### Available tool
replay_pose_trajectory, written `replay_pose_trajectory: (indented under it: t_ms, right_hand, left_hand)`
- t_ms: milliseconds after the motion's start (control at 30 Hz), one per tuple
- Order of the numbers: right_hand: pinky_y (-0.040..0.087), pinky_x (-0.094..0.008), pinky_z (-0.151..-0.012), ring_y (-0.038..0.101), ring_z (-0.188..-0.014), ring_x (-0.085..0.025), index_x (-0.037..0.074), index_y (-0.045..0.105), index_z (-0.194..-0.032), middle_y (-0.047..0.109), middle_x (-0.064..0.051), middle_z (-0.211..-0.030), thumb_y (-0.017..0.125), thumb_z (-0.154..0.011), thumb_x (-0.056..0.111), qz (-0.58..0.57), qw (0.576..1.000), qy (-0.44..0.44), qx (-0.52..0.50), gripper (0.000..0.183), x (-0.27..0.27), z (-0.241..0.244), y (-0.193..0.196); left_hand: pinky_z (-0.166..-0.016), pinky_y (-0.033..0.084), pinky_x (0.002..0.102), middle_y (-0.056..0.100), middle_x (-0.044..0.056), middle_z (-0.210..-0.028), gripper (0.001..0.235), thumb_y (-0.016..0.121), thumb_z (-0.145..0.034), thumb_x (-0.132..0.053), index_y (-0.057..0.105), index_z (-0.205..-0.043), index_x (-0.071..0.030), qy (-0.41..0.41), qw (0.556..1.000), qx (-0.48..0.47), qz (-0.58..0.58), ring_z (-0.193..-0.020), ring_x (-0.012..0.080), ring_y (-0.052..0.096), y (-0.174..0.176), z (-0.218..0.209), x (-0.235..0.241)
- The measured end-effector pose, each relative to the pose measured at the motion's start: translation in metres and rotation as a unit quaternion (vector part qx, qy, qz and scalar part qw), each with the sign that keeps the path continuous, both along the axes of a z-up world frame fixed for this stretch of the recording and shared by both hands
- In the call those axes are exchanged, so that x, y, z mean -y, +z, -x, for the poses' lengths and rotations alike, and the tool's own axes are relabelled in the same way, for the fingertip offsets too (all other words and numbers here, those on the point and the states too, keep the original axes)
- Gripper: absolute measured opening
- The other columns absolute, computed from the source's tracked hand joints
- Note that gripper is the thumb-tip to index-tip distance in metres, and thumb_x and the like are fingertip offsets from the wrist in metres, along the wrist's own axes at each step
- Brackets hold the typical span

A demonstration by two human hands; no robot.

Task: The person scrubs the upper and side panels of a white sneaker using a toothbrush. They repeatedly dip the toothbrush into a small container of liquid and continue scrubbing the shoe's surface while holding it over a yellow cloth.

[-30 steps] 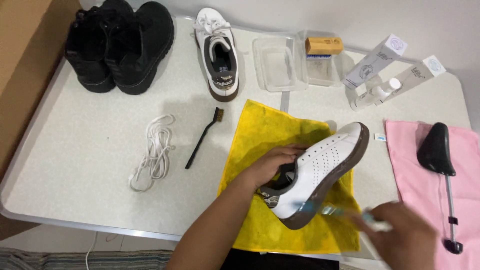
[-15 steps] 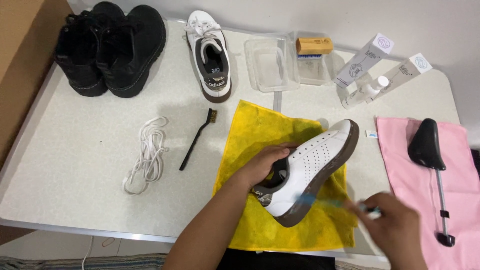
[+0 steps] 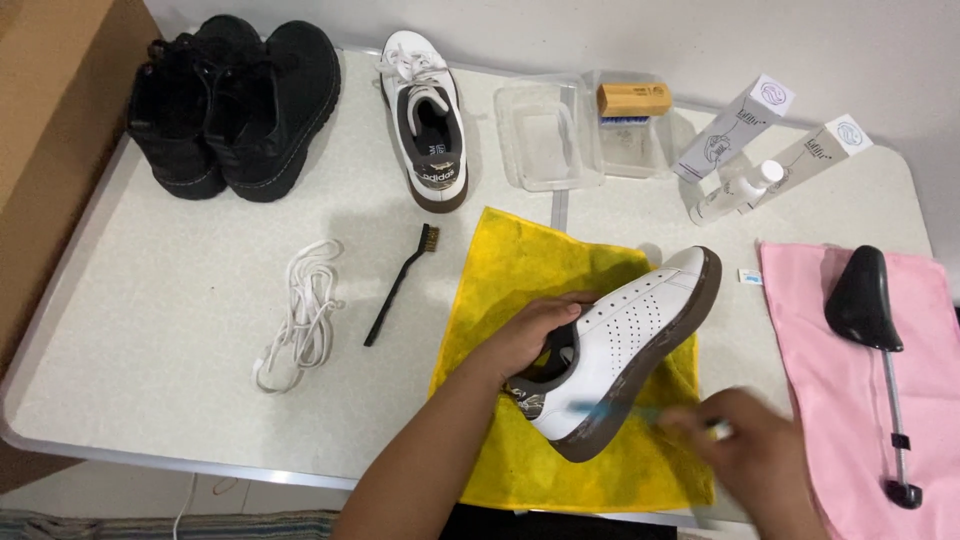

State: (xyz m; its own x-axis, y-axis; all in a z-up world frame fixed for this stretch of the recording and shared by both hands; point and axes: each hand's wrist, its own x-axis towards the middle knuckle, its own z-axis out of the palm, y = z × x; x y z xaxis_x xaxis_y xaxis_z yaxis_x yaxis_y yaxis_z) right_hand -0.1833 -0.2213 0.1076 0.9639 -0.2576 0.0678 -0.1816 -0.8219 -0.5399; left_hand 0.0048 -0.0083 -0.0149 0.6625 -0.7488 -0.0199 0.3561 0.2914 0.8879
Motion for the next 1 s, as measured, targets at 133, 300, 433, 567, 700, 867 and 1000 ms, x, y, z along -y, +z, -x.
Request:
replay_pose_trajectory:
  t_ms: [133,300,433,567,700,867,1000]
  right_hand:
    - [0.046,-0.033,-0.067,0.063,-0.068,-0.016,0.009,0.075,-0.085,0.071,-0.001,-0.081,0.088,-0.091,0.044,0.192,0.968,-0.136,0.089,0.038,0.031,-0.001,-0.029]
    - [0.050,-0.025,-0.055,0.062,-0.054,-0.006,0.016,0.076,-0.069,0.078,0.007,-0.070,0.092,-0.063,0.037,0.005,0.998,-0.058,0.033,0.027,0.017,0.003,-0.041]
    - [0.045,-0.031,-0.064,0.060,-0.060,-0.014,0.012,0.071,-0.073,0.070,0.000,-0.069,0.085,-0.085,0.044,0.061,0.977,-0.201,0.033,0.036,0.024,-0.001,-0.053]
    - [0.044,-0.028,-0.059,0.055,-0.059,-0.012,0.011,0.074,-0.078,0.070,0.000,-0.068,0.083,-0.077,0.024,-0.062,0.980,-0.183,0.041,0.015,0.027,0.011,-0.084]
    - [0.040,-0.034,-0.063,0.049,-0.069,-0.016,0.007,0.057,-0.085,0.056,-0.005,-0.073,0.055,-0.107,0.017,-0.228,0.916,-0.300,0.139,0.024,0.021,0.001,-0.095]
    - [0.035,-0.029,-0.057,0.043,-0.064,-0.011,0.010,0.054,-0.087,0.051,-0.002,-0.070,0.058,-0.109,0.035,-0.312,0.890,-0.292,0.155,0.034,0.025,0.003,-0.104]
    - [0.035,-0.031,-0.060,0.044,-0.065,-0.012,0.007,0.056,-0.082,0.051,-0.002,-0.068,0.057,-0.110,0.027,-0.291,0.907,-0.265,0.152,0.034,0.021,0.000,-0.098]
  left_hand:
    - [-0.114,0.042,0.037,0.059,0.013,-0.149,0.049,0.051,-0.100,-0.034,0.064,-0.136,-0.004,-0.005,0.999,-0.033,-0.029,-0.132,0.0257,0.059,0.025,0.004,-0.009]
    - [-0.115,0.043,0.039,0.050,0.009,-0.158,0.046,0.055,-0.103,-0.037,0.065,-0.133,-0.003,-0.018,0.999,-0.004,0.040,-0.138,0.0250,0.054,0.031,0.007,-0.012]
    - [-0.125,0.025,0.045,0.030,0.009,-0.171,0.044,0.048,-0.108,-0.042,0.069,-0.129,-0.010,0.002,0.993,0.112,0.028,-0.153,0.0231,0.035,0.023,0.003,-0.014]
    - [-0.125,0.024,0.046,0.036,0.010,-0.168,0.048,0.051,-0.103,-0.045,0.068,-0.130,-0.009,-0.018,0.997,0.072,-0.021,-0.156,0.0263,0.032,0.024,0.004,-0.014]
    - [-0.122,0.034,0.045,0.050,0.010,-0.158,0.023,0.057,-0.104,-0.023,0.073,-0.114,-0.009,0.015,0.992,0.122,-0.004,-0.148,0.0263,0.045,0.032,0.001,-0.017]
    - [-0.116,0.042,0.036,0.066,0.005,-0.144,0.031,0.056,-0.099,-0.023,0.075,-0.121,-0.012,0.058,0.979,0.085,-0.176,-0.135,0.0197,0.058,0.079,-0.003,-0.032]
    - [-0.114,0.044,0.029,0.069,0.000,-0.141,0.039,0.053,-0.097,-0.025,0.073,-0.129,-0.014,0.047,0.951,0.030,-0.303,-0.133,0.0149,0.061,0.109,0.000,-0.044]
